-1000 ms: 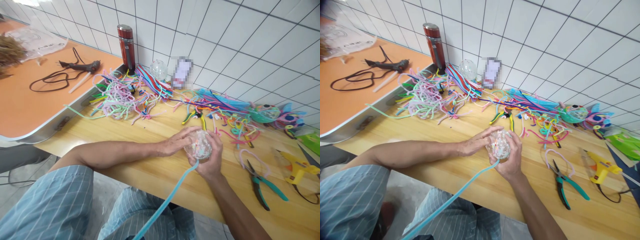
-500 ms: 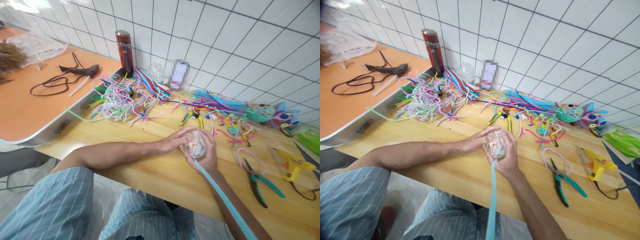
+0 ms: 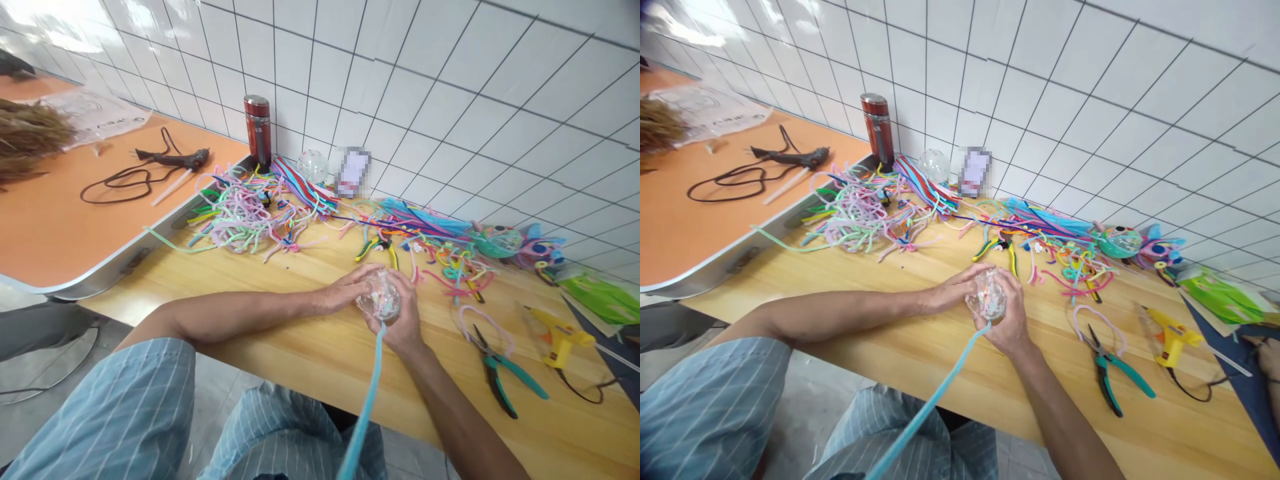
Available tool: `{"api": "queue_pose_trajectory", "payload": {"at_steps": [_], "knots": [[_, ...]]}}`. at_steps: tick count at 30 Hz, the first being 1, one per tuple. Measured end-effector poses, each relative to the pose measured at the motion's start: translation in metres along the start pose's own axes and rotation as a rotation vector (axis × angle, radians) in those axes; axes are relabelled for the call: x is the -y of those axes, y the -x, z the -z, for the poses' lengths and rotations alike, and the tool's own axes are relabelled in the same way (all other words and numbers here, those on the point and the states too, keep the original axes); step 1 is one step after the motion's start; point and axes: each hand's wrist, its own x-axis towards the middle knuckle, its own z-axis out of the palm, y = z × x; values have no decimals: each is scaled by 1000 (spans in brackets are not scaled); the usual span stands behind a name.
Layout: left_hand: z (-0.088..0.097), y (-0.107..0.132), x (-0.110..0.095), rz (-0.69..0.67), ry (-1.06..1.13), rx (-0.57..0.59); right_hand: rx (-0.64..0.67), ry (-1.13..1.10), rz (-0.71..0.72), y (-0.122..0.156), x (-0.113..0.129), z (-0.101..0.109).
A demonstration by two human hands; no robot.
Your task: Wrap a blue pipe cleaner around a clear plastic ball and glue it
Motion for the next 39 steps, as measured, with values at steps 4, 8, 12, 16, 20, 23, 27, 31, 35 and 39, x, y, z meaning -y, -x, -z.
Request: {"api": "queue_pose_trajectory", "payload": {"at_steps": [4, 8, 12, 16, 20, 23, 27, 31, 35, 39], "knots": [[-1, 3, 0, 3, 4, -13, 15, -15, -21, 3, -3, 0], [-2, 5, -6, 11, 18, 2, 64, -133, -102, 8, -9, 7], [1, -1, -10, 63, 56, 74, 153, -349, -201, 12, -17, 18], [1, -3, -12, 71, 78, 116, 255, -440, -266, 12, -25, 25], [-7, 1, -17, 42, -20, -50, 187, -406, -327, 10, -28, 22], [-12, 7, -21, 45, -183, -148, 92, -482, -415, 12, -24, 12], [-13, 15, -24, 50, -345, -182, 61, -529, -496, 17, -18, -4], [-12, 18, -23, 57, -250, -146, 47, -563, -508, 19, -17, -11], [-11, 17, -21, 39, -200, -138, -33, -697, -630, 17, -10, -12], [-12, 15, -16, 10, -233, -157, -106, -864, -786, 13, 0, -12]]}}
